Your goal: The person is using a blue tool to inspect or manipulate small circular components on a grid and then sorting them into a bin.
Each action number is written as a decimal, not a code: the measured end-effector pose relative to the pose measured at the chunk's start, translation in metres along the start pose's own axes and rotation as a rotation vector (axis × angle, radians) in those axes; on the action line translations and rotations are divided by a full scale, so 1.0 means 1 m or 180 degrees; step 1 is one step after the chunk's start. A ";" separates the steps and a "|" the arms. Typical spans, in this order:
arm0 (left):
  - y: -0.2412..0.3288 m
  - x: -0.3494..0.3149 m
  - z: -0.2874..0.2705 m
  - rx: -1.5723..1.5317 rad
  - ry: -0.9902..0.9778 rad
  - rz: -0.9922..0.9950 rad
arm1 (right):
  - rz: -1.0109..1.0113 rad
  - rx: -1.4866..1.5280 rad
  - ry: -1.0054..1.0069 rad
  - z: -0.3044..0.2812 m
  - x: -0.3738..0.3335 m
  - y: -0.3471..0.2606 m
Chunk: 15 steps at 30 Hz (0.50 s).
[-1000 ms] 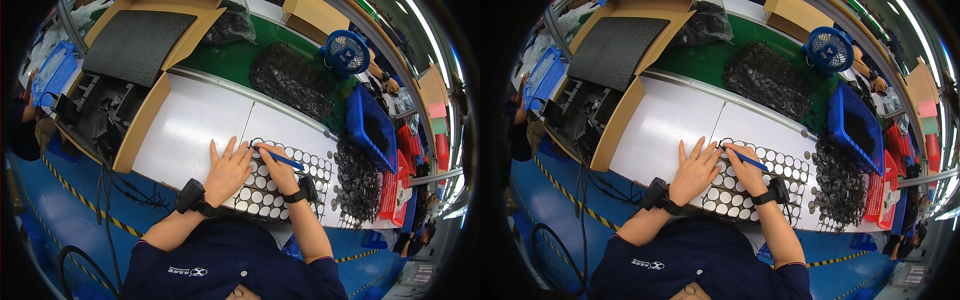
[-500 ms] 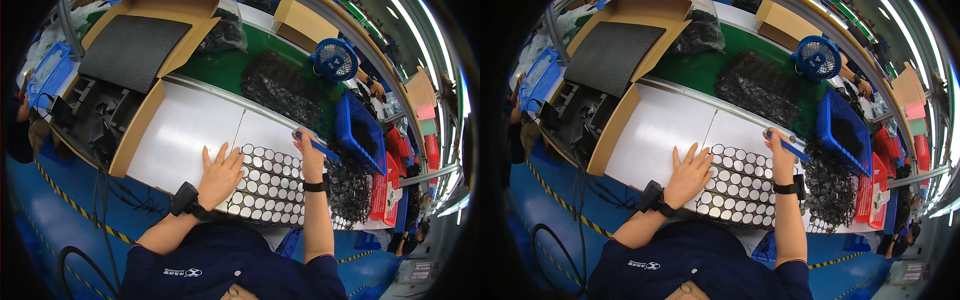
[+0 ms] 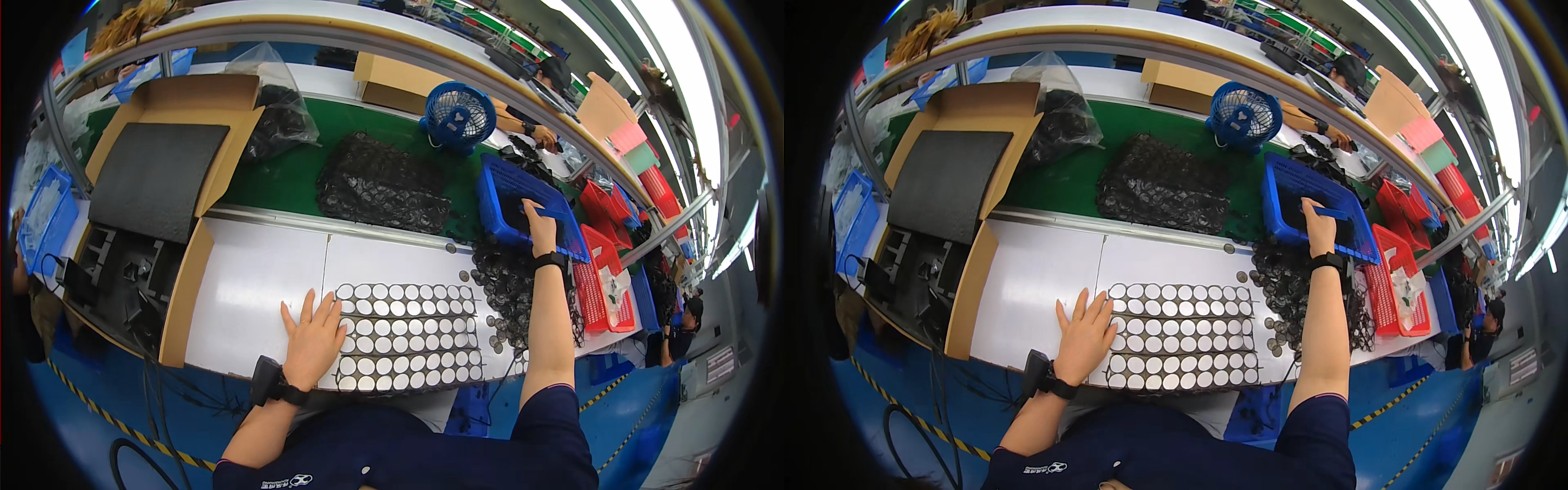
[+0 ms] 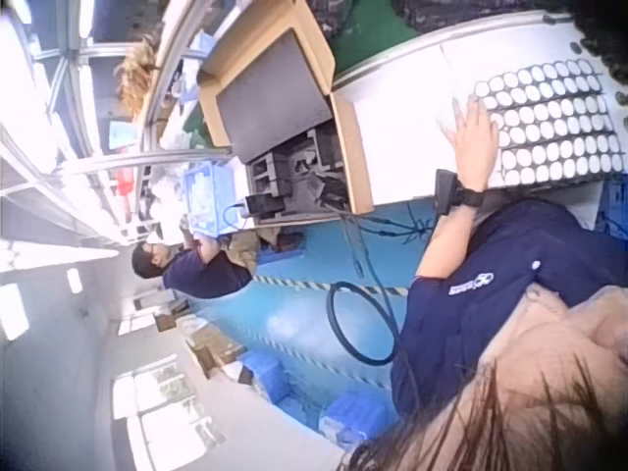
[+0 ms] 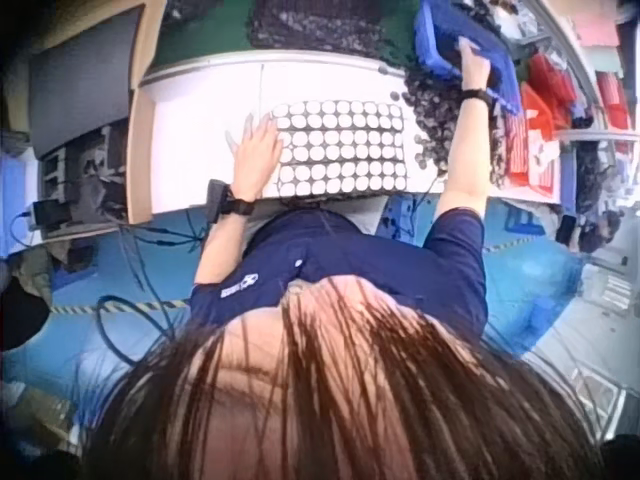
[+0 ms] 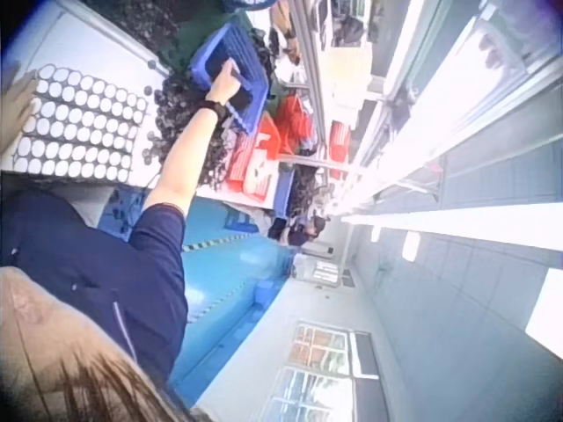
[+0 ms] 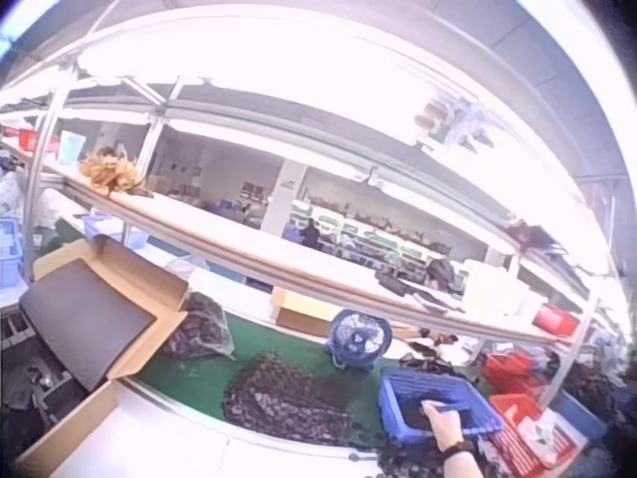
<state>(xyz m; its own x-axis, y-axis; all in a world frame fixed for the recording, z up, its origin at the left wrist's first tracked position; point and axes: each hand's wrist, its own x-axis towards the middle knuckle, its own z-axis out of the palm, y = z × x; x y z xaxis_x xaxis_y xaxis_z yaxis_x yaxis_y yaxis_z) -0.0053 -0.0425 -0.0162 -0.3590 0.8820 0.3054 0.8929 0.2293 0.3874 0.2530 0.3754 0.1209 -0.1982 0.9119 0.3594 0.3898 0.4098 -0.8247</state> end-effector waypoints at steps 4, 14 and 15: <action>-0.001 -0.002 -0.002 0.0064 0.0049 -0.0011 | 0.0146 -0.0478 0.0130 0.000 0.010 0.007; -0.001 0.001 0.001 0.0228 0.0041 0.0115 | -0.0365 -0.0782 -0.0076 -0.002 0.013 0.017; -0.002 0.000 0.000 0.0221 0.0020 0.0083 | -0.0355 -0.0767 -0.0079 0.001 0.011 0.009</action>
<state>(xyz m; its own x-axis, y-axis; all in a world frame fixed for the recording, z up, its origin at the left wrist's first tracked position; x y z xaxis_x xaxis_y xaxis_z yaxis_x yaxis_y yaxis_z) -0.0068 -0.0432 -0.0174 -0.3368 0.8854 0.3202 0.9187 0.2344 0.3179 0.2532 0.3890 0.1166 -0.2729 0.8611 0.4289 0.5666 0.5042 -0.6518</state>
